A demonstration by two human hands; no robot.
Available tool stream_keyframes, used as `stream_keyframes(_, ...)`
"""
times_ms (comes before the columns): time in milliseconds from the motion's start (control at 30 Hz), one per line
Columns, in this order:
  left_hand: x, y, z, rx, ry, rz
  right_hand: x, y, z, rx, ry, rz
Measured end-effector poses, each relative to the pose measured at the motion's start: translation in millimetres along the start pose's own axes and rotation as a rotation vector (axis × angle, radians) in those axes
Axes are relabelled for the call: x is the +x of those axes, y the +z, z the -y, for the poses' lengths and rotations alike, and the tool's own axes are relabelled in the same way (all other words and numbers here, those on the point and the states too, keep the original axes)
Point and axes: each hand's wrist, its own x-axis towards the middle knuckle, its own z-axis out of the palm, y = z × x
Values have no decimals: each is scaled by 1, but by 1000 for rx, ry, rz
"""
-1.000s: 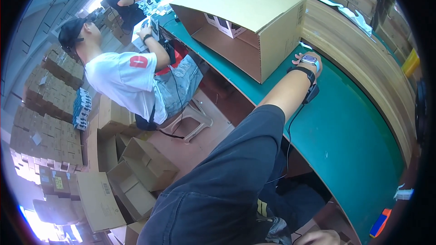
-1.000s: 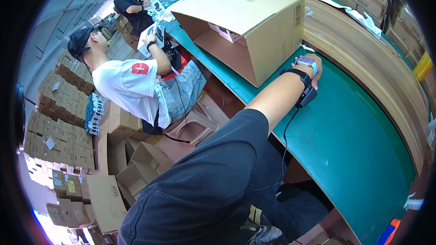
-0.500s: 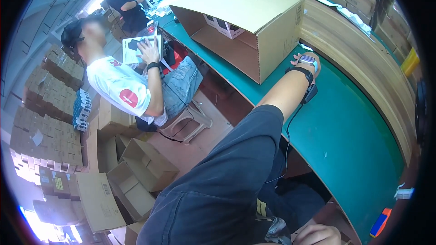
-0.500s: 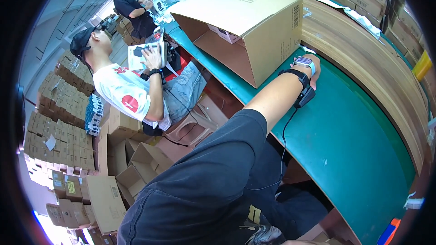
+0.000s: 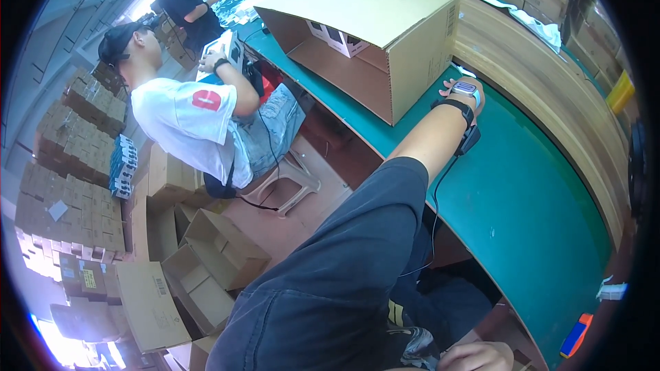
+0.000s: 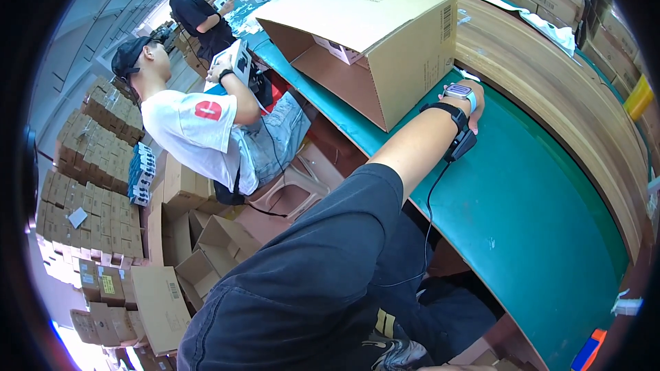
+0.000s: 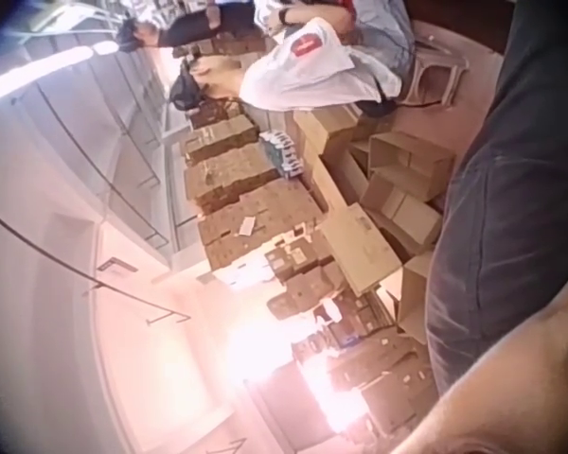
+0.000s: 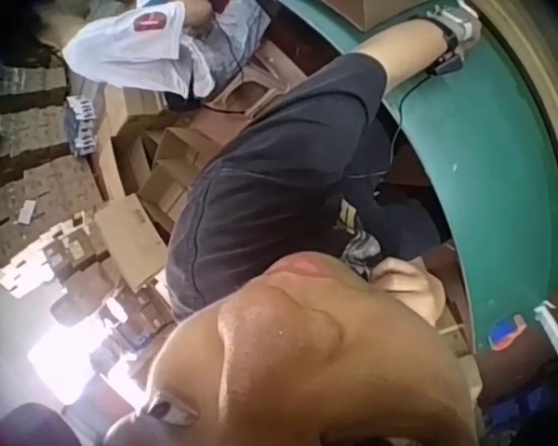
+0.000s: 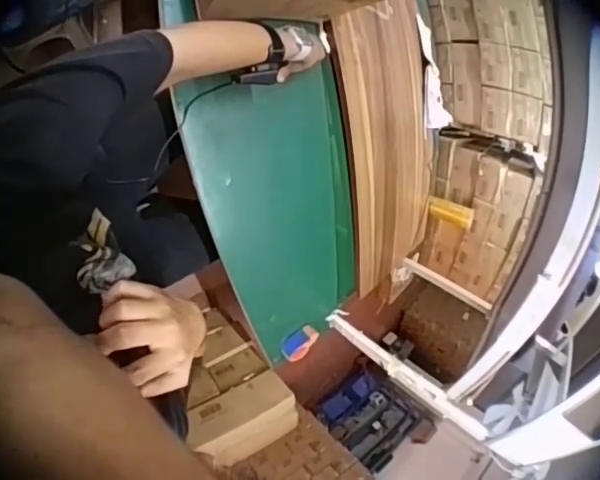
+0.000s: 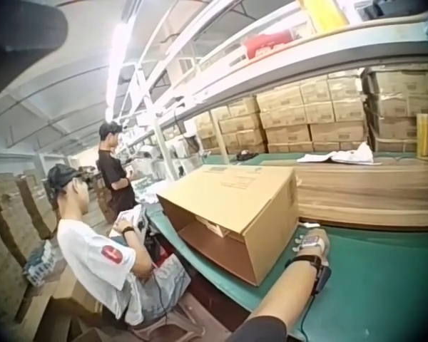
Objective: The person fills a cardboard box with smaller product boxes, closes the flaps, and seals the seams with a tape dispenser. Finally, the person lifts the sealed box and places it onto a stack of other boxes.
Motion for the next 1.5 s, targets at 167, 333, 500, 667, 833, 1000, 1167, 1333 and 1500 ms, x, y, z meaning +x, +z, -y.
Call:
stream_keyframes(167, 10, 3, 4, -12, -57, -66, 2, 2, -2, 11, -2, 43)
stream_keyframes(333, 16, -2, -10, -28, -38, -113, 5, 0, -2, 27, -7, 64)
stream_keyframes(500, 22, -5, 5, 7, -136, 15, 0, 4, 2, 24, -14, 58)
stream_keyframes(667, 11, 0, -10, -26, -56, -119, -33, -29, 1, -258, 44, -292)
stream_keyframes(833, -14, 9, -5, -92, -85, -230, -157, -145, 24, -1124, 787, -899)
stream_keyframes(1000, -23, 2, -16, -108, -67, -258, -370, -253, 97, -1864, 1341, -731)
stream_keyframes(1167, -11, 1, -9, -97, -54, -265, -393, -277, 105, -1342, 1899, -886)
stream_keyframes(1333, -12, 4, 2, -93, -158, -221, -336, -281, 89, -1169, 2022, -887)
stream_keyframes(1500, -39, 48, 22, -310, 47, -647, -340, -286, 77, -1232, 1846, -894)
